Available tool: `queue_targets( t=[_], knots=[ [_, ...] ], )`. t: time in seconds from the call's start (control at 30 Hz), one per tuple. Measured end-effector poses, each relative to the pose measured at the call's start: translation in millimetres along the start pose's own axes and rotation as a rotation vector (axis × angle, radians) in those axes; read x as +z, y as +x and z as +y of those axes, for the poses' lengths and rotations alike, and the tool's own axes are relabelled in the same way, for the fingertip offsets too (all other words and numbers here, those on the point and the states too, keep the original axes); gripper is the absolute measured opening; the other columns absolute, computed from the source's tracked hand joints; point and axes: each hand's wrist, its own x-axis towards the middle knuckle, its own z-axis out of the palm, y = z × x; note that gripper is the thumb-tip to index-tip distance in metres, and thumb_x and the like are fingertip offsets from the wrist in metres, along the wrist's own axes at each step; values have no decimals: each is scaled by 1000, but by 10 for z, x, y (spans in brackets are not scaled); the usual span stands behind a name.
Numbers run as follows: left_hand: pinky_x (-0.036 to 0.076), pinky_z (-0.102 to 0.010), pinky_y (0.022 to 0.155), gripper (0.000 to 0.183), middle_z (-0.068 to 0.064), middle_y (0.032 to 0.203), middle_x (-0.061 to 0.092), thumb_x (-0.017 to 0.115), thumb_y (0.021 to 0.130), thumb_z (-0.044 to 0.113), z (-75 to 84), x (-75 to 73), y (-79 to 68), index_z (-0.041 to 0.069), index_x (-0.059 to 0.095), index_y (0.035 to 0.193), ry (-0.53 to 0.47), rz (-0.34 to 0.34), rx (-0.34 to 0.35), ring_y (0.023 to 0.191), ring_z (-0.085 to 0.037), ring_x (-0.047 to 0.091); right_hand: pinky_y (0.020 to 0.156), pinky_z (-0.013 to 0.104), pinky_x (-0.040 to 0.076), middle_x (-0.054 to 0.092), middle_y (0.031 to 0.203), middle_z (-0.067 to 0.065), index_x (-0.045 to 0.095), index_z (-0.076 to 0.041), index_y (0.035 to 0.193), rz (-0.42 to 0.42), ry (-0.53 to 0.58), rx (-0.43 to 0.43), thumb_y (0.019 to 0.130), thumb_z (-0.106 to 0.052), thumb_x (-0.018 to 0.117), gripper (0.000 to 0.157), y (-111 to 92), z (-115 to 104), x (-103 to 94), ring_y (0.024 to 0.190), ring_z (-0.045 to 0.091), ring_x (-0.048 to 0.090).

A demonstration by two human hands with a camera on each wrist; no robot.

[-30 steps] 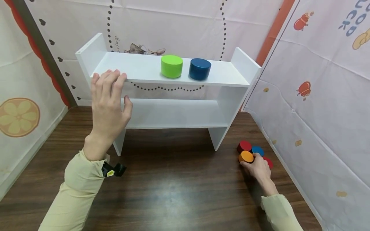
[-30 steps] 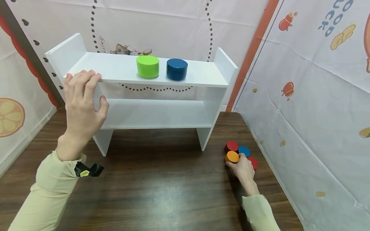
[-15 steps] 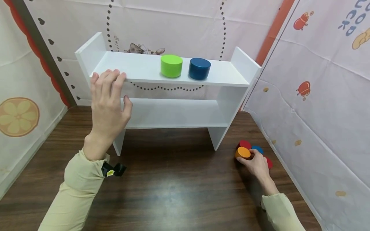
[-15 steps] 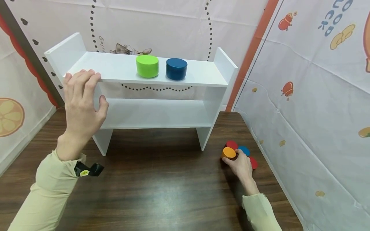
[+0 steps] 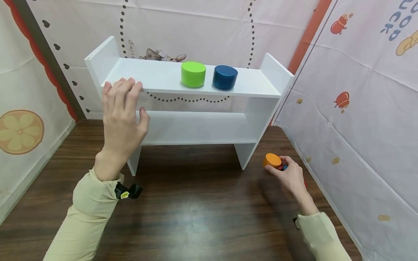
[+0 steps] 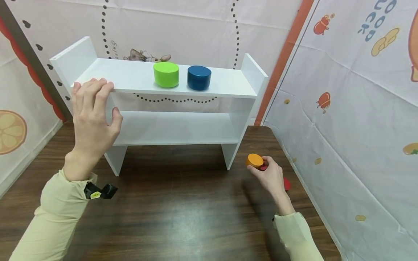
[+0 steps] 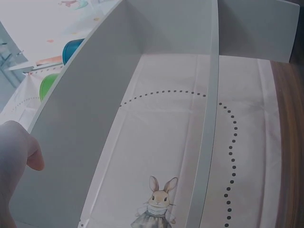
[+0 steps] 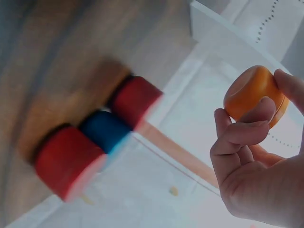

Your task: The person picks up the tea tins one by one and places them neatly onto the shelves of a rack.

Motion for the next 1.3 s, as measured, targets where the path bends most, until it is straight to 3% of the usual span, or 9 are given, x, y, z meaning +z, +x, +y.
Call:
queue_targets(
  t=[0.17,0.5,0.83,0.93,1.13,1.23,1.3],
  knots=[
    [14,-46,122,49,-21,136,50,50,84,1,-1,-2,0,0,49,133,-1,3,2,135,-35,39,73,31,44,64,119,22,51,-2,132,26,-6,-27,81,-49,70,72,48,-143,-77,97,33,60],
    [15,-47,122,49,-22,136,51,50,84,1,5,-8,-7,-1,50,132,-4,6,5,135,-36,39,78,33,42,62,118,18,53,-3,131,53,55,-102,81,-47,71,69,129,-455,-243,104,32,56],
    [15,-47,122,49,-21,135,51,50,84,1,-1,-9,-8,-1,50,132,-4,10,14,134,-36,39,71,27,45,63,116,16,55,-5,129,69,69,-177,83,-45,70,63,139,-747,-403,93,28,58],
    [15,-47,122,49,-22,135,51,50,83,1,-2,-10,-10,-1,50,132,-3,13,14,134,-36,39,67,22,46,65,115,14,57,-6,129,91,75,-209,83,-45,70,62,146,-844,-457,84,20,60],
    [15,-47,122,49,-22,135,50,50,83,0,-8,-15,-20,-1,50,132,-1,11,13,134,-36,39,59,16,49,65,115,10,58,-9,129,80,152,-256,82,-44,71,60,167,-1033,-561,69,-11,60],
    [14,-47,122,50,-22,136,50,50,83,0,-11,-16,-19,0,49,133,1,7,16,134,-36,39,61,14,50,62,117,11,56,-8,131,63,193,-265,83,-43,71,61,167,-1140,-623,71,-14,60],
    [14,-47,122,50,-22,136,50,50,84,1,-13,-18,-15,0,49,134,3,4,18,135,-36,38,58,14,49,61,117,11,56,-8,130,68,210,-282,84,-41,71,59,172,-1220,-672,64,-9,59]
  ],
)
